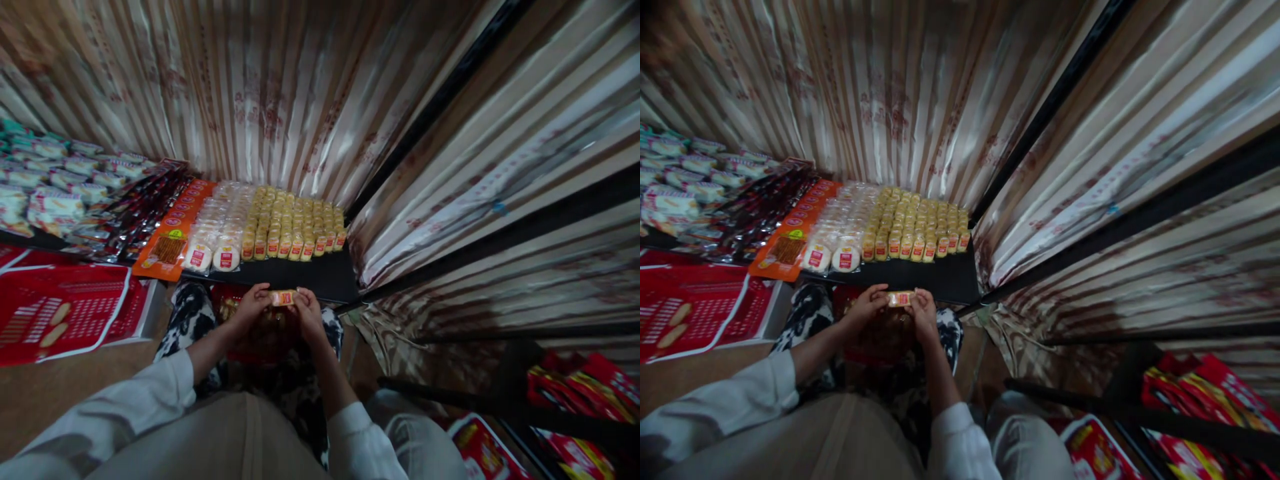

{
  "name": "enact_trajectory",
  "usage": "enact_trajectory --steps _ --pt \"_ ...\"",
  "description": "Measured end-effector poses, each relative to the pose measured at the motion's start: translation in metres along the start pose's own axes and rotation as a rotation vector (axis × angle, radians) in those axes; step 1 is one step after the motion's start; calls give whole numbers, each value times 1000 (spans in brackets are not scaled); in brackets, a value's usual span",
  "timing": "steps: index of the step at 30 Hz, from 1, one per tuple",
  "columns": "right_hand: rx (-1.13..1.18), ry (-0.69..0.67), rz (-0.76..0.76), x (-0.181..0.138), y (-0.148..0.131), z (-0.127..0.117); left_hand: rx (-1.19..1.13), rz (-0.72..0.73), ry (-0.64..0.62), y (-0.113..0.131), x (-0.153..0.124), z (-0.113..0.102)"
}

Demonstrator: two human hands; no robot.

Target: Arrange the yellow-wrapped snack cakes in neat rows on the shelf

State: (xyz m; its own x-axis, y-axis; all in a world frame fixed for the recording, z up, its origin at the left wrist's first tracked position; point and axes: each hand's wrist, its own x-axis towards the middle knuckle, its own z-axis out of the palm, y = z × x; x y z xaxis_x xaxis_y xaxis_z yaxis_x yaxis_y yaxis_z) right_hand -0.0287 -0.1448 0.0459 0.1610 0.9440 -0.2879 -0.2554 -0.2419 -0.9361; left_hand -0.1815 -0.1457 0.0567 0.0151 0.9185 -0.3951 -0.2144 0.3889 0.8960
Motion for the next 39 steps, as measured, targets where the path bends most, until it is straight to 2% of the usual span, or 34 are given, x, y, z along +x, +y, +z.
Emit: enact_trajectory --steps 3,6,10,12,15,17,19,24,30,33,39 --pt "68 40 -2 -1 4 3 4 16 9 6 3 6" --pt "45 0 -11 -2 5 4 51 60 54 10 10 12" --pt "-209 -74 -68 0 1 0 193 169 81 17 23 15" --pt "-415 -44 -193 2 -4 -4 329 230 46 24 28 16" --pt "-707 18 -492 5 -14 -9 542 326 -18 39 32 21" --pt "-835 -8 -666 6 -20 -12 640 390 -43 49 33 29" --pt "-917 -16 -751 7 -24 -14 714 450 -56 57 34 40" --pt "-976 171 -700 17 -22 -21 868 533 -90 66 41 74" --pt "-799 341 -527 51 -25 -34 847 597 -112 65 51 107" --pt "-726 368 -514 72 -31 -39 853 618 -104 60 53 114" --pt "-750 423 -510 111 -35 -40 1016 583 -113 45 61 115"
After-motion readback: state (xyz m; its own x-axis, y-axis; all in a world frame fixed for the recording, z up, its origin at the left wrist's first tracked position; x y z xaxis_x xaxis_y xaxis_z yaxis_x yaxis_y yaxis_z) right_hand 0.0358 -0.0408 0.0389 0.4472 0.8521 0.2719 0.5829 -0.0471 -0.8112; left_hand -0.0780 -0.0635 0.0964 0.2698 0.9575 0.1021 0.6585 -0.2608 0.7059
